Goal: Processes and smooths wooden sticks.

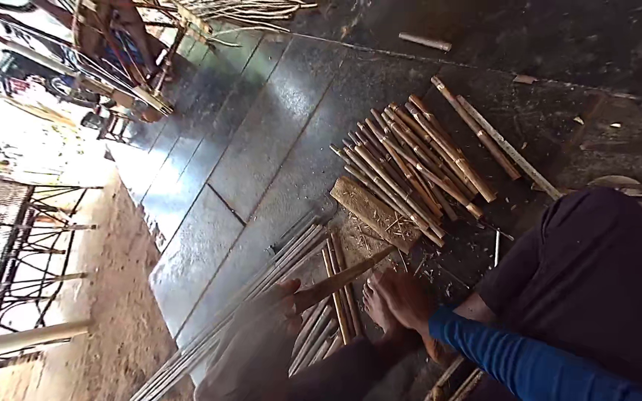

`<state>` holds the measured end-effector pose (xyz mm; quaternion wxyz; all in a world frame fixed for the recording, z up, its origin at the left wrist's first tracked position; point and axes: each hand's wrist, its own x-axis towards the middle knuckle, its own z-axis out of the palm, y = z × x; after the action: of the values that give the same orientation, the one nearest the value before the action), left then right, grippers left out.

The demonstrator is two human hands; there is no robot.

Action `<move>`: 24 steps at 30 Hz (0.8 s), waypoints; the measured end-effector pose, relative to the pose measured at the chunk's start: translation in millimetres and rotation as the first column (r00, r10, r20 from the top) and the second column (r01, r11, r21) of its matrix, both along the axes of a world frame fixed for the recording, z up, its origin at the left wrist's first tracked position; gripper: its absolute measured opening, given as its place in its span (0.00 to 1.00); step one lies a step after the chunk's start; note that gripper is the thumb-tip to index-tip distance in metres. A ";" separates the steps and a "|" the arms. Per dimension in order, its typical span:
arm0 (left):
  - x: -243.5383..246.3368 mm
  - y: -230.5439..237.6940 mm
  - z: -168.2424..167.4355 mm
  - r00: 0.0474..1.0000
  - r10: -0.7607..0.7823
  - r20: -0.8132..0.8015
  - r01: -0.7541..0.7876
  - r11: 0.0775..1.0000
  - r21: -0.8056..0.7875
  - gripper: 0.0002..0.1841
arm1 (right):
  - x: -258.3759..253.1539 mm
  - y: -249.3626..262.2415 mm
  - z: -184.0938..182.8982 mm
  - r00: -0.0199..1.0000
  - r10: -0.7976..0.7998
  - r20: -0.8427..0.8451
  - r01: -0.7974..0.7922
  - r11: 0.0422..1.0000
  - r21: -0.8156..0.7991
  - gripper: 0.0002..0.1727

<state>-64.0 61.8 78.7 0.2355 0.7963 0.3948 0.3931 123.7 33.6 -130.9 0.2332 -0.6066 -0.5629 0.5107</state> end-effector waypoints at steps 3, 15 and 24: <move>-1.9 -9.6 -0.3 1.000 -0.024 0.015 0.024 0.999 -0.024 0.11 | -2.6 -11.1 -0.8 0.999 0.032 0.036 -0.029 0.996 -0.082 0.41; -6.8 -8.3 2.8 0.992 -0.095 0.086 0.108 0.981 -0.159 0.12 | 3.9 -2.5 -1.6 0.988 0.096 0.124 -0.096 0.995 -0.005 0.42; -0.7 2.8 -4.5 0.987 0.162 -0.013 -0.163 0.987 -0.012 0.15 | 12.5 7.7 -42.3 0.999 0.013 0.034 -0.003 0.957 -0.289 0.44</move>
<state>-64.7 64.7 74.2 0.2056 0.7622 0.4625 0.4036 136.2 41.3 -173.2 0.1298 -0.6410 -0.4887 0.5775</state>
